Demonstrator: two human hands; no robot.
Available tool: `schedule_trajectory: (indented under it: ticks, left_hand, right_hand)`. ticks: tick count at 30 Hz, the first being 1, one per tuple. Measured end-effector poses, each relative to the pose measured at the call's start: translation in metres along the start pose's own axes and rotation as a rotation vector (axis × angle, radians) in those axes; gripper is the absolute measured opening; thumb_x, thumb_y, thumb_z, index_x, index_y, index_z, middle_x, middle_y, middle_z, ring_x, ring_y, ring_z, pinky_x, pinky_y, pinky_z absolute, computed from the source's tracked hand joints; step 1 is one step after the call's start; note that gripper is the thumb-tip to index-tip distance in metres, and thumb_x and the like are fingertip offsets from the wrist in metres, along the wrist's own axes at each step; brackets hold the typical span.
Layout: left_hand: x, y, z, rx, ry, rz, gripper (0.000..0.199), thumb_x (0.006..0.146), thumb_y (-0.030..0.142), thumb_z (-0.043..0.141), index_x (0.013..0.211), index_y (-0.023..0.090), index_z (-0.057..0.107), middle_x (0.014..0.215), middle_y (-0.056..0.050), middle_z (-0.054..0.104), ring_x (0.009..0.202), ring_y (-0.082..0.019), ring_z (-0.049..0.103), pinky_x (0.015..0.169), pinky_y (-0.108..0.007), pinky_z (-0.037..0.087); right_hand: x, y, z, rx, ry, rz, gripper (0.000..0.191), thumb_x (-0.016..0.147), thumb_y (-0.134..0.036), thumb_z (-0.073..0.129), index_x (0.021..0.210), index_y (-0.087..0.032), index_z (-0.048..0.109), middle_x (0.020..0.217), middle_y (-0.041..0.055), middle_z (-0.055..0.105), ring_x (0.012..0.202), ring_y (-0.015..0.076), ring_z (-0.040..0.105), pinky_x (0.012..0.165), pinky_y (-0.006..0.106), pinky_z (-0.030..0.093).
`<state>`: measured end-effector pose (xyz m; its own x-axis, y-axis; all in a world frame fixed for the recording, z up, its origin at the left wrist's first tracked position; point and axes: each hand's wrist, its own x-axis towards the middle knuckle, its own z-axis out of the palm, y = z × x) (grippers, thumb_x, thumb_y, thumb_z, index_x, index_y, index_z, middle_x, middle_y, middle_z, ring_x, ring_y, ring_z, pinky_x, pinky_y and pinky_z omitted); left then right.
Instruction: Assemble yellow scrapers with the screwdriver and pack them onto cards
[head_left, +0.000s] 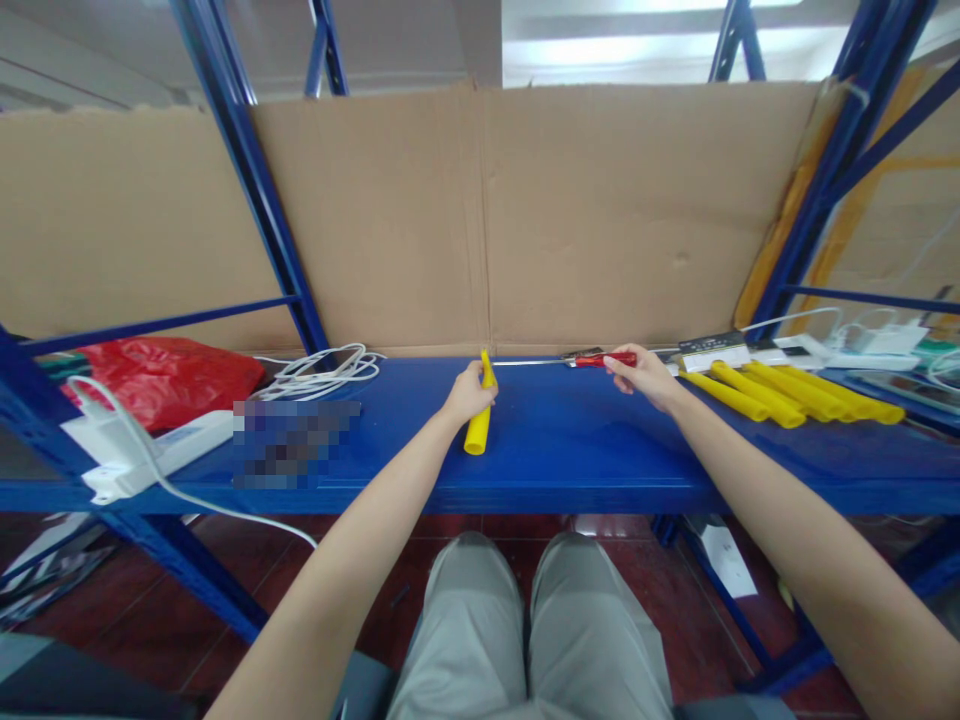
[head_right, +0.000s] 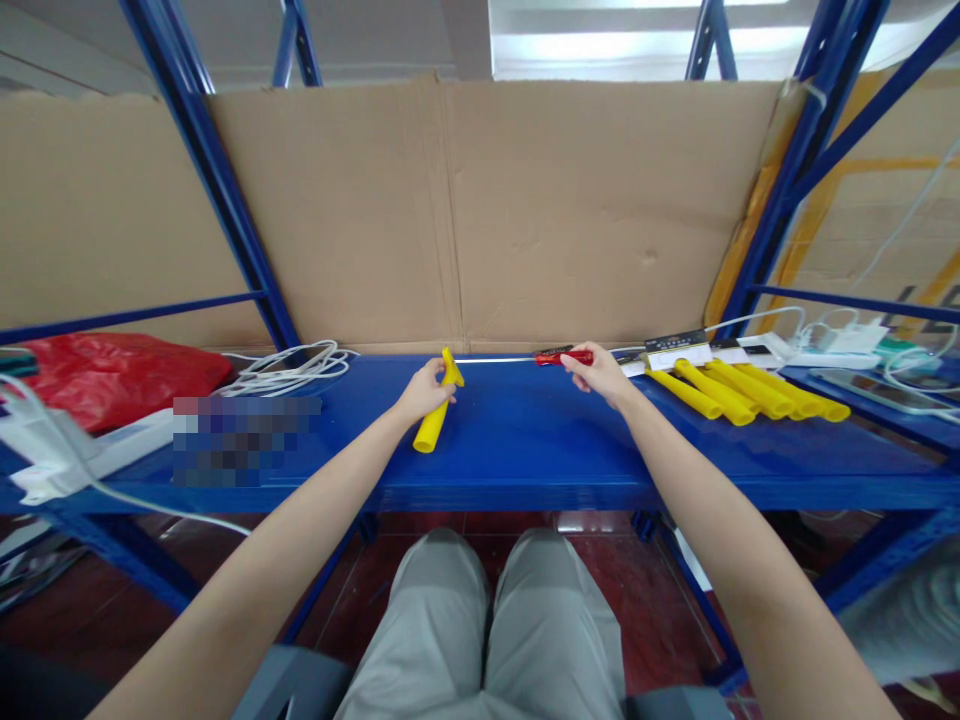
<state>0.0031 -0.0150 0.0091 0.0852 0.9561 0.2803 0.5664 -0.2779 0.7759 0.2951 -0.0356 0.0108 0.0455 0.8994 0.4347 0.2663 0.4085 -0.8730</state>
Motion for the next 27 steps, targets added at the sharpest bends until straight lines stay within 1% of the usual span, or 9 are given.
schedule_trajectory:
  ticks: [3, 5, 8, 13, 15, 18, 21, 23, 27]
  left_hand:
    - [0.001, 0.0, 0.0, 0.003, -0.002, 0.001, 0.052, 0.074, 0.004, 0.058, 0.124, 0.011, 0.049, 0.119, -0.015, 0.064, 0.061, -0.012, 0.067, 0.055, -0.021, 0.05]
    - [0.001, 0.0, 0.0, 0.007, -0.005, 0.001, 0.05, 0.074, 0.004, 0.058, 0.123, 0.011, 0.049, 0.119, -0.015, 0.063, 0.06, -0.012, 0.067, 0.054, -0.02, 0.05]
    - [0.0, 0.0, 0.0, 0.006, -0.012, 0.009, 0.047, 0.075, 0.004, 0.057, 0.121, 0.01, 0.05, 0.123, -0.015, 0.062, 0.059, -0.011, 0.066, 0.052, -0.02, 0.049]
    - [0.0, 0.0, 0.0, -0.014, -0.009, 0.026, 0.045, 0.076, 0.004, 0.056, 0.12, 0.01, 0.049, 0.124, -0.015, 0.061, 0.056, -0.009, 0.064, 0.05, -0.019, 0.048]
    - [0.0, 0.0, 0.0, -0.018, -0.012, 0.025, 0.044, 0.077, 0.004, 0.056, 0.12, 0.009, 0.049, 0.123, -0.016, 0.061, 0.055, -0.009, 0.064, 0.05, -0.019, 0.049]
    - [0.0, -0.001, 0.0, -0.021, -0.015, 0.02, 0.046, 0.077, 0.004, 0.057, 0.121, 0.01, 0.049, 0.12, -0.015, 0.062, 0.057, -0.01, 0.065, 0.052, -0.02, 0.05]
    - [0.002, -0.004, 0.001, -0.033, 0.001, 0.017, 0.046, 0.077, 0.005, 0.057, 0.122, 0.01, 0.049, 0.116, -0.014, 0.064, 0.06, -0.011, 0.066, 0.055, -0.021, 0.051]
    - [0.003, -0.005, 0.001, -0.039, 0.009, 0.016, 0.045, 0.077, 0.005, 0.057, 0.121, 0.01, 0.049, 0.114, -0.015, 0.065, 0.06, -0.012, 0.067, 0.055, -0.021, 0.052]
    - [0.006, -0.009, 0.0, -0.042, -0.001, 0.023, 0.042, 0.078, 0.006, 0.057, 0.119, 0.009, 0.049, 0.117, -0.015, 0.064, 0.059, -0.011, 0.067, 0.054, -0.021, 0.051]
  right_hand:
    - [0.004, -0.005, 0.001, -0.003, 0.065, -0.026, 0.053, 0.059, -0.066, 0.074, 0.073, -0.019, 0.051, 0.056, -0.0018, 0.056, 0.038, 0.0063, 0.042, 0.034, 0.021, 0.029]
    - [0.009, -0.009, 0.004, 0.012, 0.109, -0.045, 0.052, 0.06, -0.065, 0.073, 0.071, -0.02, 0.05, 0.055, -0.0025, 0.053, 0.038, 0.0066, 0.042, 0.033, 0.021, 0.029]
    - [0.017, -0.015, 0.009, 0.047, 0.181, -0.059, 0.05, 0.061, -0.062, 0.075, 0.073, -0.022, 0.047, 0.051, -0.0054, 0.048, 0.037, 0.0071, 0.041, 0.033, 0.02, 0.027]
    - [0.021, -0.012, 0.019, 0.131, 0.252, 0.028, 0.049, 0.064, -0.059, 0.073, 0.075, -0.024, 0.041, 0.049, -0.0078, 0.045, 0.034, 0.0067, 0.038, 0.032, 0.02, 0.025]
    - [0.018, -0.007, 0.019, 0.171, 0.239, 0.085, 0.049, 0.063, -0.057, 0.074, 0.075, -0.024, 0.04, 0.051, -0.0077, 0.047, 0.034, 0.0065, 0.038, 0.032, 0.02, 0.025]
    - [0.012, -0.002, 0.016, 0.261, 0.157, 0.143, 0.051, 0.057, -0.05, 0.08, 0.079, -0.024, 0.041, 0.058, -0.0071, 0.054, 0.036, 0.0069, 0.042, 0.033, 0.02, 0.026]
    - [0.007, 0.0, 0.012, 0.315, 0.069, 0.134, 0.055, 0.052, -0.047, 0.083, 0.083, -0.024, 0.044, 0.064, -0.0072, 0.057, 0.038, 0.007, 0.044, 0.035, 0.02, 0.03]
    - [0.005, 0.0, 0.01, 0.285, 0.047, 0.112, 0.055, 0.052, -0.049, 0.084, 0.083, -0.023, 0.046, 0.064, -0.0064, 0.058, 0.039, 0.0064, 0.044, 0.036, 0.02, 0.03]
    - [0.003, 0.001, 0.011, 0.161, 0.063, 0.083, 0.051, 0.058, -0.058, 0.078, 0.077, -0.019, 0.051, 0.059, -0.0031, 0.058, 0.037, 0.0055, 0.043, 0.034, 0.02, 0.027]
